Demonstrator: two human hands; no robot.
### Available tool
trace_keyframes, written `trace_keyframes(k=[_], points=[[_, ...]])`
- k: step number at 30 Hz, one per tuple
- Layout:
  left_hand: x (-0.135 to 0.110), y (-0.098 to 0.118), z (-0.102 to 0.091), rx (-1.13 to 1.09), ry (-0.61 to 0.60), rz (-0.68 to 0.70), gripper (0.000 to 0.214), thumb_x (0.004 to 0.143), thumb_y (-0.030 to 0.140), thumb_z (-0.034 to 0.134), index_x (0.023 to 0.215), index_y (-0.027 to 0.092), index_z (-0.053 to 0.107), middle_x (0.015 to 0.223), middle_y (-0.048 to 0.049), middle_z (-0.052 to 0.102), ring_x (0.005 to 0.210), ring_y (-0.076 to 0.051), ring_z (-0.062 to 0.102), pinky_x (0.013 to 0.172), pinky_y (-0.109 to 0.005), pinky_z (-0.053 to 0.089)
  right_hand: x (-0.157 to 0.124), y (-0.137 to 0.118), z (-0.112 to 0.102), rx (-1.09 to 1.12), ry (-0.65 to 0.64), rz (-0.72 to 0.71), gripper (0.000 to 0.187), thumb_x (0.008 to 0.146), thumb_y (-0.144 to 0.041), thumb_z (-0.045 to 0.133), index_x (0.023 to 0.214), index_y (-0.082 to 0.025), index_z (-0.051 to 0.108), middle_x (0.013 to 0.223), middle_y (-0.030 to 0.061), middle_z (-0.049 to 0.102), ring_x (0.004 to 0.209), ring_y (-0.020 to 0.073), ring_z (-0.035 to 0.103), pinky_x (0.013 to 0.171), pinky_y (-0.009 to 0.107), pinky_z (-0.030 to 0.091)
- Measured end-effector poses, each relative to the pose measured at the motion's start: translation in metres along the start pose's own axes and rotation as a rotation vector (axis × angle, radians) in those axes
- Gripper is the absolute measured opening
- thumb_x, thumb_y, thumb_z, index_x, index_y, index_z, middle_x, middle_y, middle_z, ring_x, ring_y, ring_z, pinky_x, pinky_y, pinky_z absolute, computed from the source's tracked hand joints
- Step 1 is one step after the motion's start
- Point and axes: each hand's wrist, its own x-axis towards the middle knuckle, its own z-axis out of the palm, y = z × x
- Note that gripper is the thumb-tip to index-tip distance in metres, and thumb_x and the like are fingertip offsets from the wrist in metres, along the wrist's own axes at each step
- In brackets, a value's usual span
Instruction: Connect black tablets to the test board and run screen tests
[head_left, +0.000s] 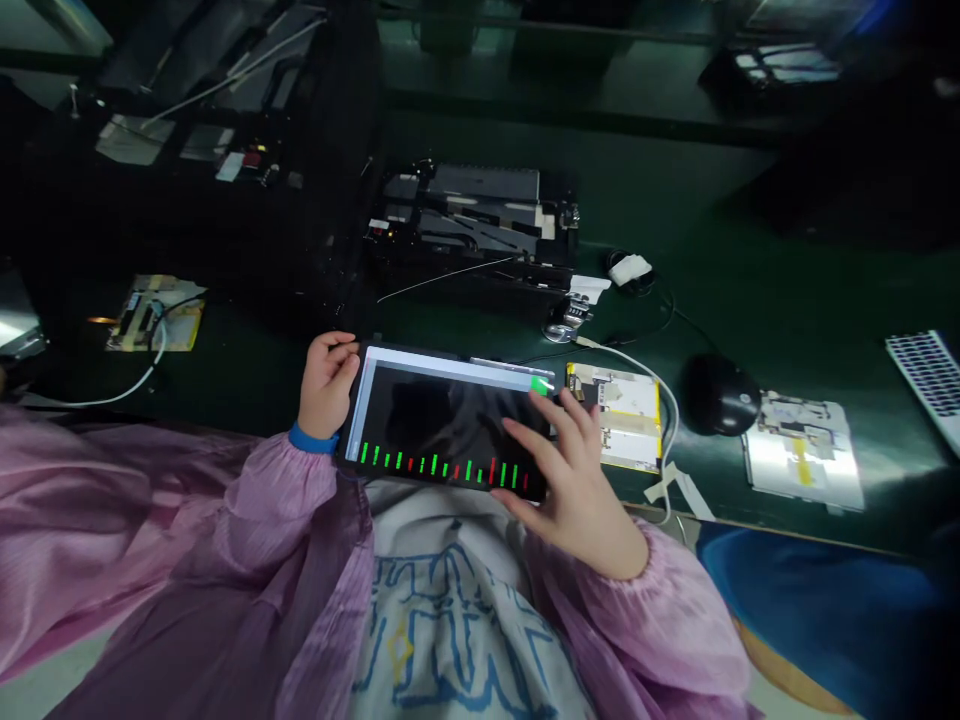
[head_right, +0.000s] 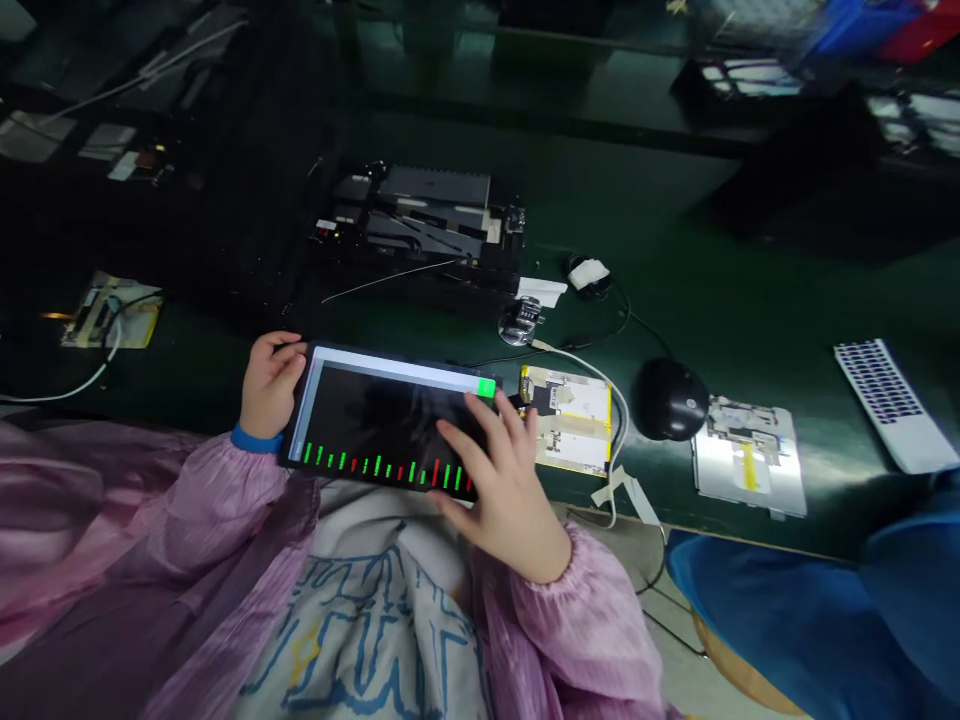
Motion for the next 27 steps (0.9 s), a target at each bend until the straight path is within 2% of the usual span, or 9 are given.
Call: trace_keyframes(k=[4,9,16,22,25,27], points=[[0.0,-0.001,0.001,0.006,-0.009,-0.015,0.031,0.079,0.036,0.067,0.101,0.021,0.05,0.084,-0.0027,0.064,0.069,-0.016,0.063,0.062,-0.028,0.048,0.001,-0.02,0.016,-0.068,-0.061,-0.073,0.052,0.082,-0.035,0.066,0.131,-0.026,0.05,0.147,0.0138,0.041,0.142,0.0411,0.022,0.108,0.074,0.016],[0.0,-0.001,0.002,0.004,-0.008,-0.02,0.033,0.077,0.037,0.069,0.1,0.022,0.051,0.082,-0.0021,0.064,0.069,-0.016,0.063,0.061,-0.027,0.048,0.0,-0.027,0.028,-0.112,-0.059,-0.102,0.039,0.086,-0.026,0.061,0.125,-0.03,0.057,0.144,0.0094,0.047,0.14,0.0377,0.03,0.108,0.074,0.02],[0.0,-0.003,0.003,-0.021,-0.014,-0.037,0.035,0.076,0.037,0.07,0.101,0.022,0.05,0.081,-0.0017,0.063,0.068,-0.015,0.063,0.059,-0.026,0.048,0.0,-0.027,0.028,-0.12,-0.037,-0.137,0.033,0.087,-0.025,0.061,0.119,-0.033,0.061,0.142,0.007,0.05,0.138,0.0364,0.033,0.107,0.073,0.024],[0.0,-0.002,0.003,-0.025,-0.006,-0.039,0.032,0.076,0.034,0.069,0.1,0.022,0.051,0.08,-0.0016,0.064,0.066,-0.015,0.064,0.058,-0.026,0.048,0.0,-0.029,0.032,-0.095,-0.04,-0.155,0.029,0.087,-0.025,0.061,0.116,-0.029,0.063,0.141,0.008,0.051,0.138,0.0384,0.032,0.107,0.074,0.022],[0.0,-0.001,0.002,-0.019,-0.011,-0.034,0.032,0.076,0.033,0.068,0.101,0.021,0.051,0.08,-0.0018,0.065,0.066,-0.015,0.064,0.059,-0.026,0.048,0.001,-0.029,0.029,-0.05,-0.051,-0.153,0.033,0.087,-0.03,0.061,0.12,-0.028,0.061,0.142,0.0096,0.05,0.139,0.0376,0.032,0.109,0.072,0.021],[0.001,-0.001,0.001,-0.006,-0.007,-0.023,0.031,0.077,0.032,0.067,0.1,0.021,0.051,0.08,-0.0017,0.064,0.066,-0.015,0.063,0.059,-0.026,0.048,0.003,-0.024,0.022,0.005,-0.012,-0.136,0.038,0.086,-0.034,0.061,0.123,-0.026,0.058,0.14,0.011,0.051,0.139,0.0364,0.032,0.111,0.069,0.021]])
